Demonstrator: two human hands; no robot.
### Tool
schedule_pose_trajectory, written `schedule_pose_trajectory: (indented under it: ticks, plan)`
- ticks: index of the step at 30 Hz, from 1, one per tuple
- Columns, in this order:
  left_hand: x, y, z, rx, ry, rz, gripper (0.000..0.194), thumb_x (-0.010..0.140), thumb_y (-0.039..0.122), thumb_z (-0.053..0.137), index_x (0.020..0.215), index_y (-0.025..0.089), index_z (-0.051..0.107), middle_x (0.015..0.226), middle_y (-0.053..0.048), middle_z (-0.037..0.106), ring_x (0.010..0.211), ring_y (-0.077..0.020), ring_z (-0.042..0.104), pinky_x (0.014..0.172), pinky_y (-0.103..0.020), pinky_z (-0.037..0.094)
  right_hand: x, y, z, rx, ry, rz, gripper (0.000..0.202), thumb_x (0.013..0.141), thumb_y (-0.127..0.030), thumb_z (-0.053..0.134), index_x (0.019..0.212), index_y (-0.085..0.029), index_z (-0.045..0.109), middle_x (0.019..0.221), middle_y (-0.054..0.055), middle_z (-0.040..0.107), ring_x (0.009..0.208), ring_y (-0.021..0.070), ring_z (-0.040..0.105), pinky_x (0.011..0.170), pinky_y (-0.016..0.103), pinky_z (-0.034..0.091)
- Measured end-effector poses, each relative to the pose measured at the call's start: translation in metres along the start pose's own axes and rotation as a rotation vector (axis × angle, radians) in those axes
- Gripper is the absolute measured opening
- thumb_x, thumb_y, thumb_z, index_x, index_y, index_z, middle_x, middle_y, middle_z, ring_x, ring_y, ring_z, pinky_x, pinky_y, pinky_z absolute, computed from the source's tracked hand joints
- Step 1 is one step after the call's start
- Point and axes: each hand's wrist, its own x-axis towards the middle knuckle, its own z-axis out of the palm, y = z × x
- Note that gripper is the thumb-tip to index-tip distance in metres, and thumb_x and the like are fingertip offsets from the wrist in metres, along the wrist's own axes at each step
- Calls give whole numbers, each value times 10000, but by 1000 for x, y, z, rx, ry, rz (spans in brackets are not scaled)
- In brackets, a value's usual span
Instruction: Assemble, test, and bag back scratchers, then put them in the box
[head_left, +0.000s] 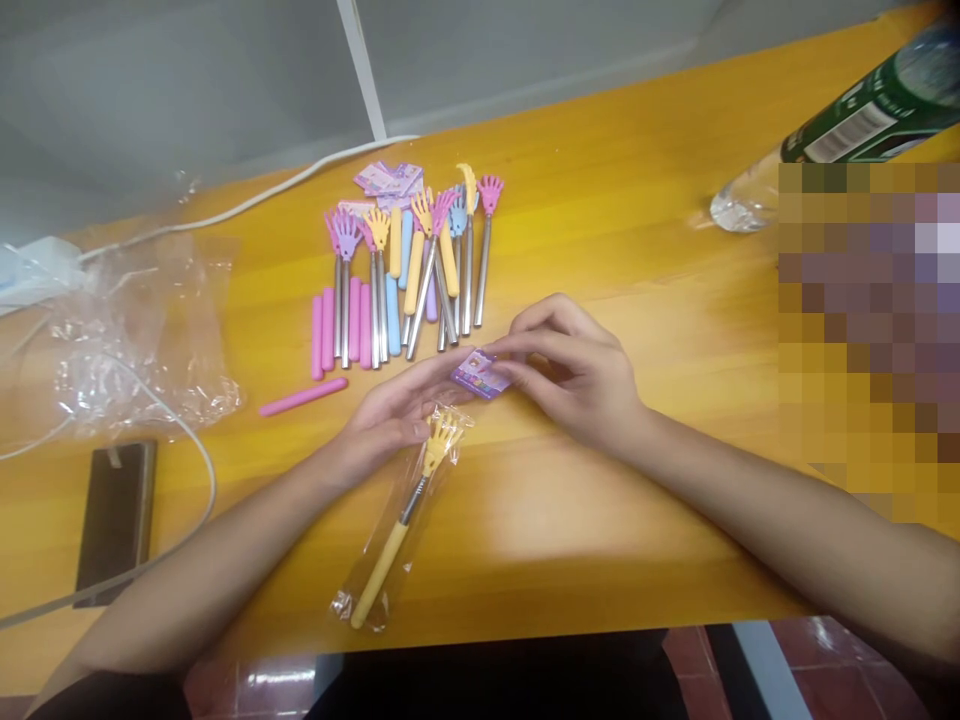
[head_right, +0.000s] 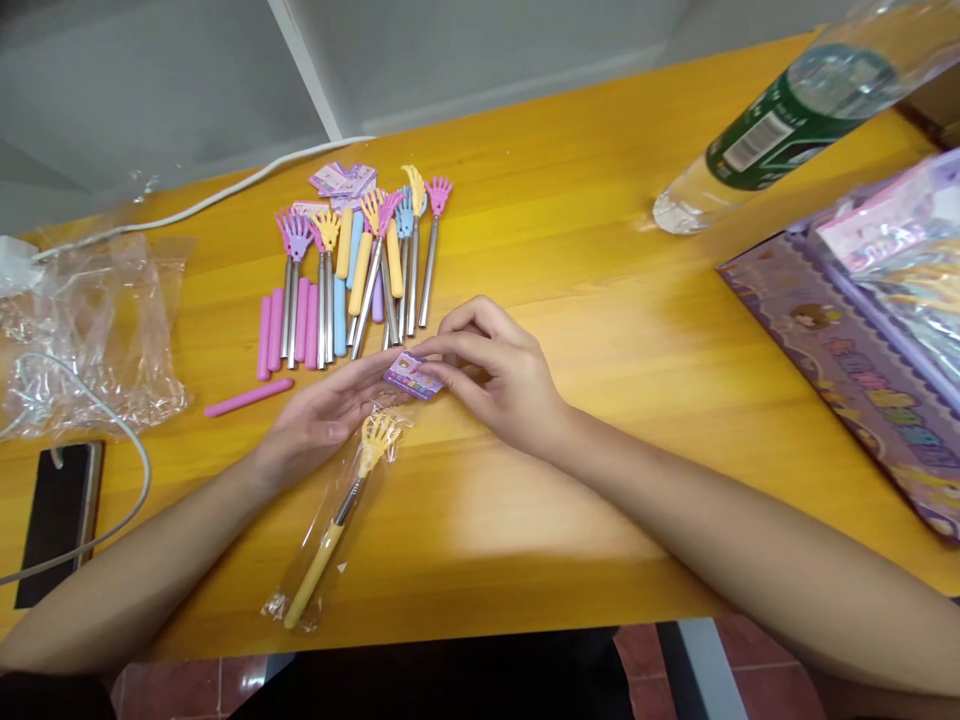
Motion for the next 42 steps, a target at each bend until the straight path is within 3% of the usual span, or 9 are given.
schedule_pose_trajectory:
  ticks: [7, 15, 23, 35, 42]
  plan:
    - [0, 2, 2, -7, 22, -15, 701, 939, 348, 738, 1608, 248, 557, 1726, -97, 458, 1621, -386, 380, 1342, -514, 332, -2, 0, 1, -39, -63, -86, 274, 999, -167, 726, 1249, -268, 775, 1046, 69, 607, 894, 178, 637, 713, 333, 570]
    - [7, 8, 10, -119, 98, 24, 706, 864, 292, 718, 1558, 220, 606, 1651, -103, 550, 1579, -389, 433, 1294, -525, 396, -2, -3, -1, -25, -77, -20, 340, 990, -180, 719, 1314, -278, 734, 1138, 87, 567, 934, 192, 627, 765, 362, 613]
    - [6, 10, 10, -126, 156, 12, 752, 814, 283, 688, 1552, 176, 595, 1653, -110, 543, 1573, -373, 432, 1311, -510, 358, -3, 0, -1, 38, -130, -21, 384, 1000, -152, 664, 1357, -285, 713, 1186, 99, 544, 993, 207, 636, 839, 415, 614]
    - [3, 7, 5, -88, 116, 5, 733, 841, 337, 673, 1555, 191, 599, 1657, -101, 543, 1603, -360, 394, 1328, -510, 312, -3, -1, -2, 91, -278, 34, 410, 1005, -170, 636, 1403, -271, 647, 1262, 115, 526, 1166, 245, 624, 989, 447, 621]
    - [3, 8, 7, -102, 90, 23, 713, 862, 334, 647, 1562, 203, 602, 1666, -84, 543, 1601, -370, 405, 1337, -532, 305, -3, -1, -4, 22, -333, -73, 499, 978, -189, 631, 1467, -258, 557, 1305, 138, 525, 1238, 274, 593, 1051, 491, 595]
